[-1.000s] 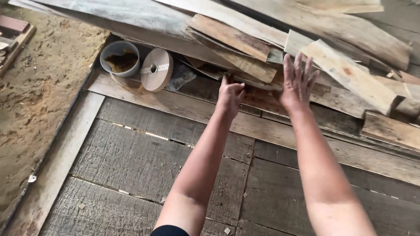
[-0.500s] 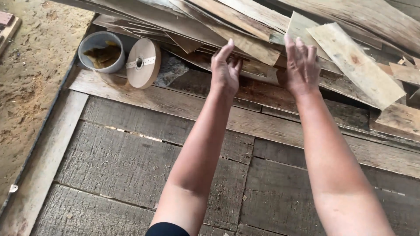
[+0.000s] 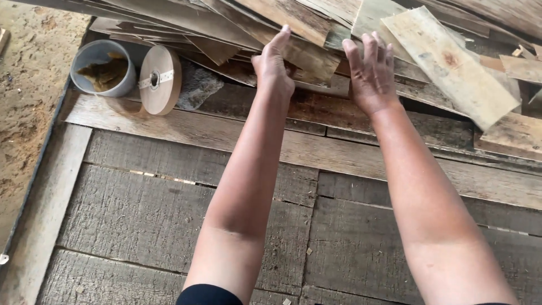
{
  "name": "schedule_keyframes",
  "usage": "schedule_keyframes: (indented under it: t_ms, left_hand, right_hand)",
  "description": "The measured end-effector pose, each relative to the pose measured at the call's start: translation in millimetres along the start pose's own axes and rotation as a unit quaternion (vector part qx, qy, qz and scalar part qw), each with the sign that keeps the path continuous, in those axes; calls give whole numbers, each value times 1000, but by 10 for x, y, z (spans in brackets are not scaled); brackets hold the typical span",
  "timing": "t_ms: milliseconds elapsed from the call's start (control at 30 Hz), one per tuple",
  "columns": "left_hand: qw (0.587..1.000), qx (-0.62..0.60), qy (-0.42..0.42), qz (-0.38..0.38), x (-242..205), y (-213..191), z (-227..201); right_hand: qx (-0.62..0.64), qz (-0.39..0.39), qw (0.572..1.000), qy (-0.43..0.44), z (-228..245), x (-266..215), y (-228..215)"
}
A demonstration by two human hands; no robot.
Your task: The person selects and arranges multiple wooden planks on a wooden floor surface. They use a red utility knife to mark or score the planks while positioning them in a staggered pattern. The person repeatedly picks up, places, and adjusts the planks to fit within a rectangular frame on the floor.
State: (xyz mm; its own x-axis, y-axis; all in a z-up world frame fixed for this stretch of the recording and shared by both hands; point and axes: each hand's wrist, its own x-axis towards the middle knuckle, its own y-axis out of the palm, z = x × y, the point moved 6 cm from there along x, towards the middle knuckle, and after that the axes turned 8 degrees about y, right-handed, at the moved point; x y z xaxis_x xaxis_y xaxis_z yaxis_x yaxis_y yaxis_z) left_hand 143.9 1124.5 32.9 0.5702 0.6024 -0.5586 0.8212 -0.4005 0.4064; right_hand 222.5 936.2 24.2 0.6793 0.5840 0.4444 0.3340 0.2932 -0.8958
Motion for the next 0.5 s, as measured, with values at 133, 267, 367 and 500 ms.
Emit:
schedule_keyframes:
  t_ms: [133,267,367,500]
  left_hand:
    - [1000,5,12,-12,99,-55,18]
    - [996,14,90,-17,412,-25,104]
    - [995,-1,97,-19,435,-34,109]
    - [989,26,149,2,460,-41,55]
  right_hand:
    - [51,39,998,-14,-33,-14,-13]
    - [41,9,999,-23,-54,-7,37]
    - [13,14,999,-29,-18,-13,0]
    - [44,17,999,-16,37,-17,-84]
